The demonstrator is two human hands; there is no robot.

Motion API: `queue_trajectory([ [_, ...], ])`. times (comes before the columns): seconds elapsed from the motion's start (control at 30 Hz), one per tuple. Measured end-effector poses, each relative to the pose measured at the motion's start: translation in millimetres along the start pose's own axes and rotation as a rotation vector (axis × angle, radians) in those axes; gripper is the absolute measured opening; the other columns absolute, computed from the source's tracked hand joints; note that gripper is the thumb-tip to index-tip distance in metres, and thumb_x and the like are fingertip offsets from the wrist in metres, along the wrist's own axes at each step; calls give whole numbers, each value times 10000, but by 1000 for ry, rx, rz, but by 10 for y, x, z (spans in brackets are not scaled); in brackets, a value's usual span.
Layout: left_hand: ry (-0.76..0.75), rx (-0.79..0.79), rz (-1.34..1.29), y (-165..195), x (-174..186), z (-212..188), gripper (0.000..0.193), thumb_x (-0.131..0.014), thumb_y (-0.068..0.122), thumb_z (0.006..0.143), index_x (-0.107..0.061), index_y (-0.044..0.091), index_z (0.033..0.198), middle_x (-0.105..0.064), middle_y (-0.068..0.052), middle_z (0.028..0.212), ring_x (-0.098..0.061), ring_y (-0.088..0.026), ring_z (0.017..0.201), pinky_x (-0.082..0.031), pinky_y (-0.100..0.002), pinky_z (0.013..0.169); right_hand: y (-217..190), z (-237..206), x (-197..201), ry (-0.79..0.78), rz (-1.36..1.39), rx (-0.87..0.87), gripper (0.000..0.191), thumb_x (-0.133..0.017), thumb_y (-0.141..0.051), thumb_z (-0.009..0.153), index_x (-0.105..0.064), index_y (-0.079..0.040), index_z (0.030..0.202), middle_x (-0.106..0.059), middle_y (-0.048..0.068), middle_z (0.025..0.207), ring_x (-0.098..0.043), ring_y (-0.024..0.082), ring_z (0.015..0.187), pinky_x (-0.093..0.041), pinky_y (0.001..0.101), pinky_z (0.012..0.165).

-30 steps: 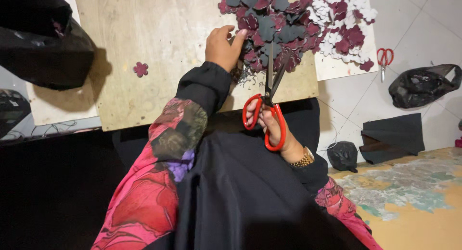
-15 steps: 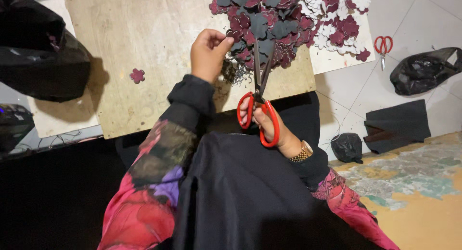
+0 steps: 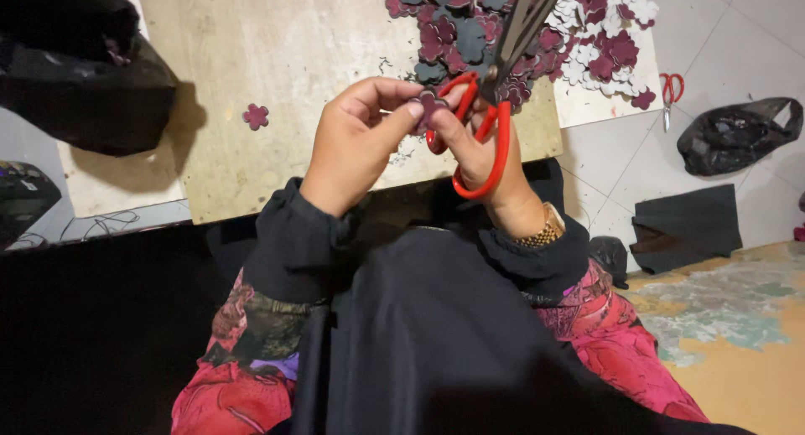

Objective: The person sits at a workbench and uses red-handled scissors to trim the edges of small fabric flower-shaped pieces one at a time, letting the trimmed scraps fall onto the table. Around the middle of the clip the person places trimmed pieces into a black plastic bag, then resumes trimming more pieces.

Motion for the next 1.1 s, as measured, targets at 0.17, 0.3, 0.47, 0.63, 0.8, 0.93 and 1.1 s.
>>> queue_trajectory([
  [0.17, -20, -84, -230, 156, 17, -204, 248, -741, 27, 941, -654, 17, 1173, -737, -20, 1066, -693, -84, 987, -574, -231, 885, -235, 109, -229, -5, 124, 43, 122, -683, -98, 1013, -582, -44, 1057, -651, 43, 949, -626, 120, 810, -520, 279, 736],
  [0.3, 121, -4, -210, 166, 111, -291, 146, -734, 55, 985, -670, 27, 1113, -740, -25, 1016, -659, -70, 894, -521, -217, 739, -253, 30, -281, -43, 143, 36, 103, -650, -74, 1024, -566, -42, 1073, -639, 55, 943, -627, 131, 797, -526, 290, 726],
  [0.47, 151, -22, -243, 196, 143, -378, 122, -716, 84, 995, -657, 45, 1094, -747, -29, 991, -703, -85, 886, -547, -221, 714, -217, -385, -272, -189, -29, -33, 227, -679, -126, 1041, -523, -37, 1180, -550, 31, 1071, -538, 110, 950, -475, 273, 861],
  [0.63, 144, -30, -211, 216, 104, -444, 157, -733, 78, 965, -642, 43, 1088, -761, -40, 978, -738, -107, 885, -530, -220, 662, -163, -621, -292, -419, -50, -139, 478, -681, -339, 1005, -489, -26, 1312, -517, 26, 1124, -504, 103, 999, -465, 256, 902],
  [0.8, 150, -45, -190, 198, 33, -450, 184, -753, 58, 954, -636, 29, 1092, -756, -48, 959, -734, -107, 879, -534, -220, 661, -162, -628, -289, -452, -36, -139, 681, -631, -594, 991, -476, -24, 1330, -507, 22, 1126, -493, 101, 1005, -460, 247, 905],
  [0.93, 169, -53, -155, 182, -19, -456, 185, -758, 37, 948, -629, 29, 1080, -747, -45, 937, -732, -99, 861, -541, -214, 663, -186, -614, -305, -439, -58, -94, 814, -581, -743, 956, -477, -19, 1312, -494, 18, 1129, -474, 102, 987, -451, 244, 898],
  [1.1, 161, -93, -96, 169, -63, -465, 168, -762, 18, 964, -640, 16, 1080, -728, -43, 927, -663, -65, 798, -548, -218, 692, -211, -610, -269, -432, -58, -99, 857, -575, -798, 918, -477, -26, 1278, -490, 13, 1099, -465, 100, 963, -449, 239, 874],
])
Point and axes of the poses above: each hand's wrist, its own z-axis towards the middle knuckle, its own x-axis out of the back of the hand, y = z × x, the point moved 1 cm from there along z, towards the middle knuckle
